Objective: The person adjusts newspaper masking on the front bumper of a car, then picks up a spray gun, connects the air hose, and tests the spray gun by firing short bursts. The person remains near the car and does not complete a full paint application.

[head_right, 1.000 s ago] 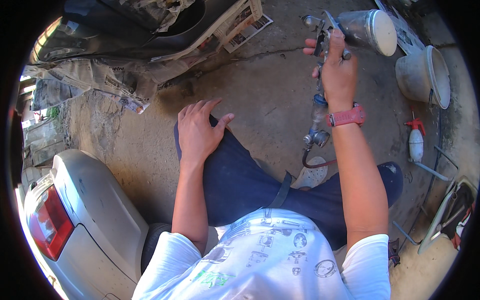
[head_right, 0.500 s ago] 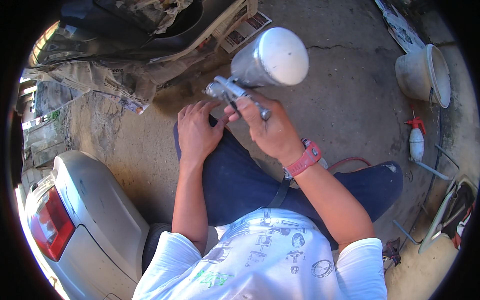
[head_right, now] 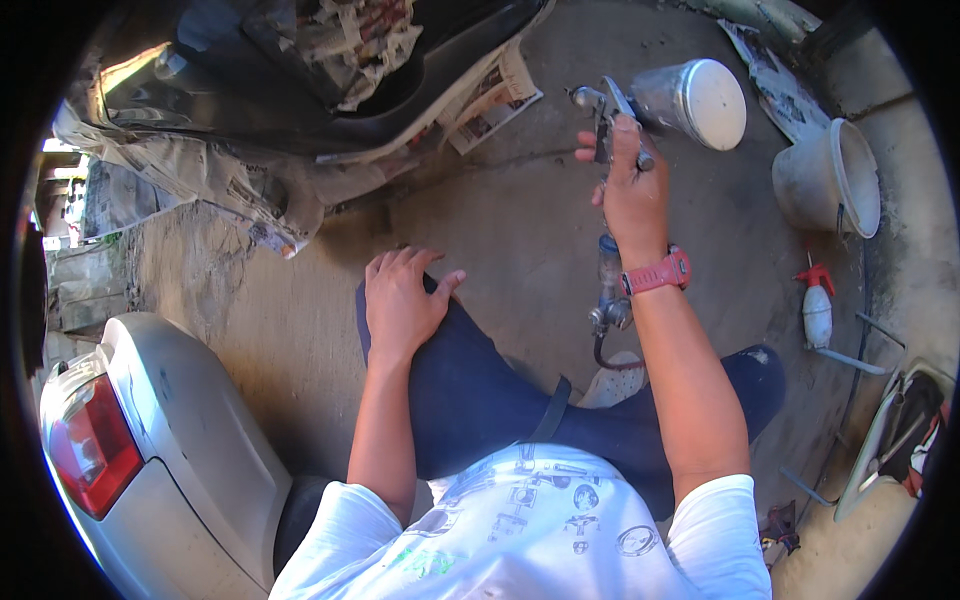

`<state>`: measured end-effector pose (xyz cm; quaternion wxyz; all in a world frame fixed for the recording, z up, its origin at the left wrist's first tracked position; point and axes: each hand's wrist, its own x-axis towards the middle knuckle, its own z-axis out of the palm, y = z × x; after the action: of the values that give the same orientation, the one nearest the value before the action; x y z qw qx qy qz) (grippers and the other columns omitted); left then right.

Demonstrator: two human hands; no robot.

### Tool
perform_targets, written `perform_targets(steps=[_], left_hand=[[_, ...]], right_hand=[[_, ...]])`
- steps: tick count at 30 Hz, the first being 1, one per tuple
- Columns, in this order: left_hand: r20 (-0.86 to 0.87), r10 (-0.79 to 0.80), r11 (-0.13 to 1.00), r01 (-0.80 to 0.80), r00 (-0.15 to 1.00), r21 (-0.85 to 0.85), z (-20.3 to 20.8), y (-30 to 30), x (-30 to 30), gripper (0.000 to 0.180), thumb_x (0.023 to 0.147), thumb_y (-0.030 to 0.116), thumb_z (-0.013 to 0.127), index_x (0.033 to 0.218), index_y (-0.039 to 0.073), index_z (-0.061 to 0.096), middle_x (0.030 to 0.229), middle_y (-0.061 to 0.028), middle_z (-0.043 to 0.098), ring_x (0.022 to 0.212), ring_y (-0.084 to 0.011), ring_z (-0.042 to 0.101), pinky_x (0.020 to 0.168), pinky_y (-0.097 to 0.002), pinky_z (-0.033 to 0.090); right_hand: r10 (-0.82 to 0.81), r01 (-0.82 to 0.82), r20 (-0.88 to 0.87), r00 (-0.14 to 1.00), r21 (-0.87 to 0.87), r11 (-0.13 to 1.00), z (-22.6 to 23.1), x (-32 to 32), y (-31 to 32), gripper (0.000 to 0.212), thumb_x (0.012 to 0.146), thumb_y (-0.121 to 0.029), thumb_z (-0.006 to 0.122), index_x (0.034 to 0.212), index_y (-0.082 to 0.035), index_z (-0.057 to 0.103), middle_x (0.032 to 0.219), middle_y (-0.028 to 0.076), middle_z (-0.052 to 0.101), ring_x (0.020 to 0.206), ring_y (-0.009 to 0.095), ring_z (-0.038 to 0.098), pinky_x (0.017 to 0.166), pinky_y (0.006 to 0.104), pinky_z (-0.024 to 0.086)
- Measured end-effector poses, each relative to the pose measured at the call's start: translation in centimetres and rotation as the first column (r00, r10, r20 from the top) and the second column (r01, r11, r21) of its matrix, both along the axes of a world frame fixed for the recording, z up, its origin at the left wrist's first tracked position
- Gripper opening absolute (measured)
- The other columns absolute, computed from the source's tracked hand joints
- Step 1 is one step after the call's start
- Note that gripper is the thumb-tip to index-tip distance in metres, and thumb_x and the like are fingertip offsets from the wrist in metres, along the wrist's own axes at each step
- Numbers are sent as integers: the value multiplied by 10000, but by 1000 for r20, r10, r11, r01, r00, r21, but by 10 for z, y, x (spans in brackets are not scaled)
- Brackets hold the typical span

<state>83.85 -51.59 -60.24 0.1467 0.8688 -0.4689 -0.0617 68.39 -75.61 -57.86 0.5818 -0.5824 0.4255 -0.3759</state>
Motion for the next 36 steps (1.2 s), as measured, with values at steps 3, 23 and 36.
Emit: perform_targets(steps=[3,23,36], left_hand=[[-6,-1,1000,1,1000,11,0,-1,0,389,851,382,805,1092,78,771,1098,-115,744,1125,-306,651,1101,-467,416],[20,-61,997,61,998,46,14,-21,-21,386,819,378,816,1089,105,772,1069,-103,741,1088,-315,660,1020,-438,453],[-321,-57,928,169,945,333,173,68,-100,540,939,512,672,1344,155,681,1445,-162,589,1372,-361,510,1174,-467,365]], right_hand=[[7,-7,-15,1000,25,1000,16,-1,-4,571,1096,-514,456,1245,-10,682,998,102,764,819,114,711,508,249,493],[-13,13,-2,1000,14,1000,25,3,-67,635,1060,-573,512,1321,-14,660,977,113,744,661,138,687,500,275,515],[-363,291,-569,738,-217,932,183,-329,-107,612,1061,-457,558,1448,17,537,1215,230,695,792,304,705,742,407,556]])
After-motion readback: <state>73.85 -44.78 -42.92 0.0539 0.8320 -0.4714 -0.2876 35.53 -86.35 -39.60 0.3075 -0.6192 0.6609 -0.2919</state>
